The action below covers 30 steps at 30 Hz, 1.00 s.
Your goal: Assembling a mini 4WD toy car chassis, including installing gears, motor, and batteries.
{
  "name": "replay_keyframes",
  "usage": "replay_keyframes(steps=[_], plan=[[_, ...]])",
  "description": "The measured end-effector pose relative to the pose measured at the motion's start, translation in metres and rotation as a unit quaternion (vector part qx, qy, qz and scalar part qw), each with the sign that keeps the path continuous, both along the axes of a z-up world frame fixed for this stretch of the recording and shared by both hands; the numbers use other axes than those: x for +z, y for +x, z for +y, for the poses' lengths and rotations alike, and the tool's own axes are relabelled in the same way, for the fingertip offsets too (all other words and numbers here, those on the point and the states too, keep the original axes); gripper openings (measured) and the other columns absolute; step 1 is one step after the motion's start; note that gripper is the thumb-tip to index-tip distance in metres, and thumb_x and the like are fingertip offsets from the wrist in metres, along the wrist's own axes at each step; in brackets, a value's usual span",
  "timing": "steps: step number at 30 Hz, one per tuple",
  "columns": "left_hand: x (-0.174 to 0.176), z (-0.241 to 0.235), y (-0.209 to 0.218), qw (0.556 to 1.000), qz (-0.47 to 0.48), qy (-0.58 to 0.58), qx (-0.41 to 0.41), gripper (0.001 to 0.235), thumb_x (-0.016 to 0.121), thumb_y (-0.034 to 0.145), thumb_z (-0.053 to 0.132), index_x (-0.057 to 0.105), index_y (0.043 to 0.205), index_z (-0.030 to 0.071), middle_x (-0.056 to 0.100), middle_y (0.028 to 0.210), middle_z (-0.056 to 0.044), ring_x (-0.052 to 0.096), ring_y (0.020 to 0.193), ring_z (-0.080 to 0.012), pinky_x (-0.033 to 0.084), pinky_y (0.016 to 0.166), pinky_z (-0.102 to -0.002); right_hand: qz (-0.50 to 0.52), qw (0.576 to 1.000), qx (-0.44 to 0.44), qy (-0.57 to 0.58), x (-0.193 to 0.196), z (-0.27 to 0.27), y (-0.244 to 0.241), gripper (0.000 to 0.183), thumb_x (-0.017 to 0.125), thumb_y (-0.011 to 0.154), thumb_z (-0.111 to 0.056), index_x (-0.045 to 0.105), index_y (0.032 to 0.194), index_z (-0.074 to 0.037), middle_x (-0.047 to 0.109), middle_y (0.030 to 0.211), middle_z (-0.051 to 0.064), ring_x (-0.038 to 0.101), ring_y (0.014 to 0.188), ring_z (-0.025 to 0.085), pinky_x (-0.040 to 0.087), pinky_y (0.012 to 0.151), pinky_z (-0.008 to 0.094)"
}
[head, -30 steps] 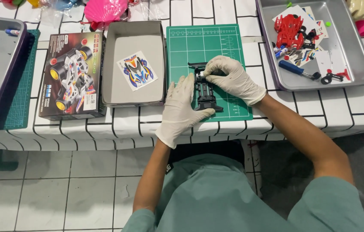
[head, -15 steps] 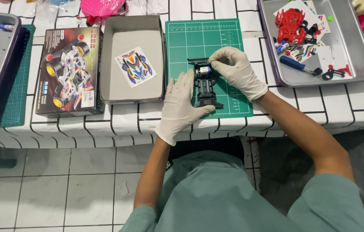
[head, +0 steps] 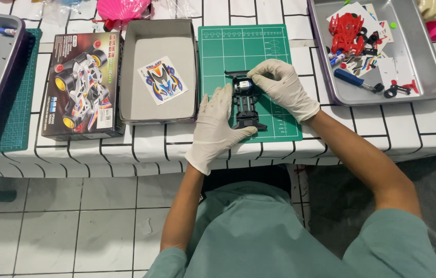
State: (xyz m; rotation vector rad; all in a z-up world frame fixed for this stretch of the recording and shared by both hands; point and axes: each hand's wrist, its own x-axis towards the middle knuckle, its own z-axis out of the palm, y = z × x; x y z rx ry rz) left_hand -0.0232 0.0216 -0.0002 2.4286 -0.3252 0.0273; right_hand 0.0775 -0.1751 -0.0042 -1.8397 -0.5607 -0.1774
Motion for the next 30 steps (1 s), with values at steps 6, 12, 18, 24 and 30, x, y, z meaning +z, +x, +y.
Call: replay_keyframes(steps=[6,12,18,24,30], plan=[[0.0,-0.001,-0.001,1.0,-0.003,0.003,0.007,0.124,0.082,0.07,0.072,0.031,0.16,0.003,0.042,0.16,-0.022,0.033,0.153,-0.0331,0.005,0.13,-0.045,-0.001,1.0,0.002,0.004,0.002,0.0,-0.002,0.011,0.075,0.093,0.003,0.077,0.1,-0.006,0.069,0.09,0.011,0.066,0.082,0.014,0.054,0.071,0.027],[0.002,-0.002,-0.001,1.0,-0.003,-0.004,0.005,0.124,0.084,0.071,0.07,0.03,0.16,0.002,0.042,0.16,-0.023,0.034,0.153,-0.0335,0.005,0.13,-0.046,-0.008,1.0,0.011,0.004,0.0,-0.001,-0.002,0.015,0.073,0.092,0.004,0.078,0.102,-0.006,0.071,0.094,0.012,0.067,0.088,0.016,0.055,0.078,0.029],[0.0,-0.001,-0.002,1.0,-0.005,0.008,0.003,0.124,0.083,0.071,0.072,0.031,0.159,0.001,0.042,0.16,-0.023,0.033,0.153,-0.0335,0.005,0.13,-0.046,-0.098,0.991,0.054,-0.069,0.013,0.002,-0.014,0.017,0.081,0.09,0.002,0.079,0.106,-0.004,0.073,0.104,0.018,0.071,0.098,0.035,0.055,0.086,0.04],[0.002,0.0,-0.001,1.0,0.007,0.002,-0.005,0.123,0.082,0.072,0.071,0.031,0.159,0.001,0.041,0.161,-0.022,0.032,0.154,-0.0335,0.004,0.13,-0.046,-0.13,0.987,0.046,-0.088,0.005,-0.002,-0.011,0.021,0.084,0.087,0.001,0.08,0.107,-0.007,0.074,0.106,0.016,0.072,0.101,0.036,0.055,0.091,0.042],[-0.005,0.003,0.001,1.0,-0.002,0.007,-0.008,0.124,0.082,0.069,0.075,0.032,0.159,0.005,0.043,0.161,-0.018,0.033,0.154,-0.0319,0.006,0.13,-0.047,-0.097,0.992,0.043,-0.067,0.002,0.004,-0.013,0.016,0.083,0.086,0.005,0.08,0.097,-0.006,0.075,0.099,0.014,0.074,0.093,0.031,0.056,0.086,0.037]])
